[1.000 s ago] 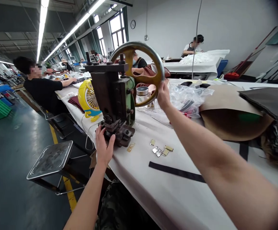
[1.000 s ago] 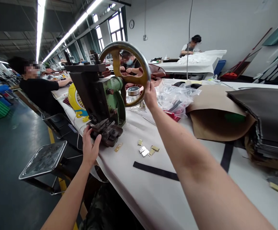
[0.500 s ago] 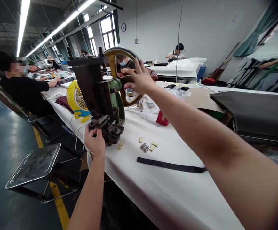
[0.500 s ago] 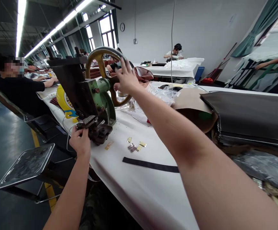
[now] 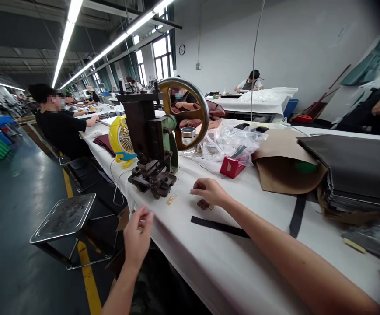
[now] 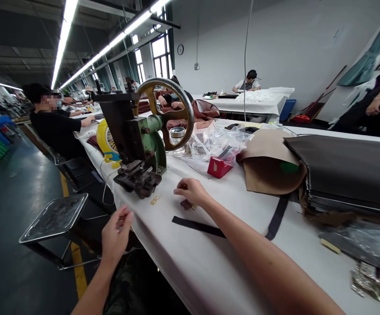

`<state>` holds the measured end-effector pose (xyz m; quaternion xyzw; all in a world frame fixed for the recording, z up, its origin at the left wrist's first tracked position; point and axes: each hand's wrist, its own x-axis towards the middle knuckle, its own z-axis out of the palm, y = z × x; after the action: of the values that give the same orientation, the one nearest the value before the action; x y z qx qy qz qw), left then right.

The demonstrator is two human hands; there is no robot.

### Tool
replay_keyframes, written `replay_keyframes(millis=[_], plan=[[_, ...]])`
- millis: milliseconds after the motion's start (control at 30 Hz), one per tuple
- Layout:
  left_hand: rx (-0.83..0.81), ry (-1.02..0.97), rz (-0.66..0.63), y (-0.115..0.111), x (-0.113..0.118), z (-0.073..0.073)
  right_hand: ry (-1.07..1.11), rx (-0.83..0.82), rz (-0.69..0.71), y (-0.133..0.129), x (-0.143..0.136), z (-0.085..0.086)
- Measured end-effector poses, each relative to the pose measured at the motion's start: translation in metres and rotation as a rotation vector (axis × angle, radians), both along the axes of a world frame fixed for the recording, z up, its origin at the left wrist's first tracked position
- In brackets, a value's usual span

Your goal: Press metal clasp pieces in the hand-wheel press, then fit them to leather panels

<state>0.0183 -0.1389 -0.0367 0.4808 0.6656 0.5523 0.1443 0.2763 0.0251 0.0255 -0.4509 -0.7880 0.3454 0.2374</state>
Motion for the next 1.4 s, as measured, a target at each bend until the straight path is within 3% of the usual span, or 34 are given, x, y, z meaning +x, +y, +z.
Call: replay_keyframes(millis=[100, 200, 300, 433, 533, 633, 767, 933, 1067, 1300, 1400], plan=[[0.001, -0.218, -0.305, 0.024, 0.048, 0.029, 0.454, -0.119, 0.157, -0.025, -0.02, 0.005], [0.053, -0.319, -0.338, 0.037, 0.067, 0.036, 0.611, -0.173, 0.238, -0.044, -0.036, 0.003], [0.162, -0.179, -0.146, 0.047, 0.047, 0.03, 0.511, -0.092, 0.195, -0.047, -0.04, -0.005], [0.397, 0.265, 0.13, 0.074, -0.009, 0.026, 0.246, 0.028, 0.206, -0.04, -0.035, -0.018], [0.514, 0.468, 0.197, 0.102, -0.038, 0.029, 0.153, 0.033, 0.263, -0.039, -0.034, -0.022], [0.516, 0.555, 0.187, 0.122, -0.047, 0.032, 0.121, 0.02, 0.289, -0.041, -0.036, -0.022], [0.408, 0.622, 0.151, 0.132, -0.048, 0.034, 0.122, 0.011, 0.299, -0.04, -0.036, -0.019], [0.279, 0.689, 0.04, 0.128, -0.048, 0.037, 0.115, 0.014, 0.309, -0.038, -0.035, -0.022], [0.187, 0.885, 0.006, 0.121, -0.055, 0.045, 0.138, 0.036, 0.338, -0.037, -0.033, -0.021], [0.078, 1.1, -0.305, 0.12, -0.087, 0.073, 0.116, 0.039, 0.358, -0.038, -0.034, -0.025], [0.045, 1.057, -0.324, 0.121, -0.084, 0.065, 0.107, 0.04, 0.351, -0.042, -0.033, -0.023]])
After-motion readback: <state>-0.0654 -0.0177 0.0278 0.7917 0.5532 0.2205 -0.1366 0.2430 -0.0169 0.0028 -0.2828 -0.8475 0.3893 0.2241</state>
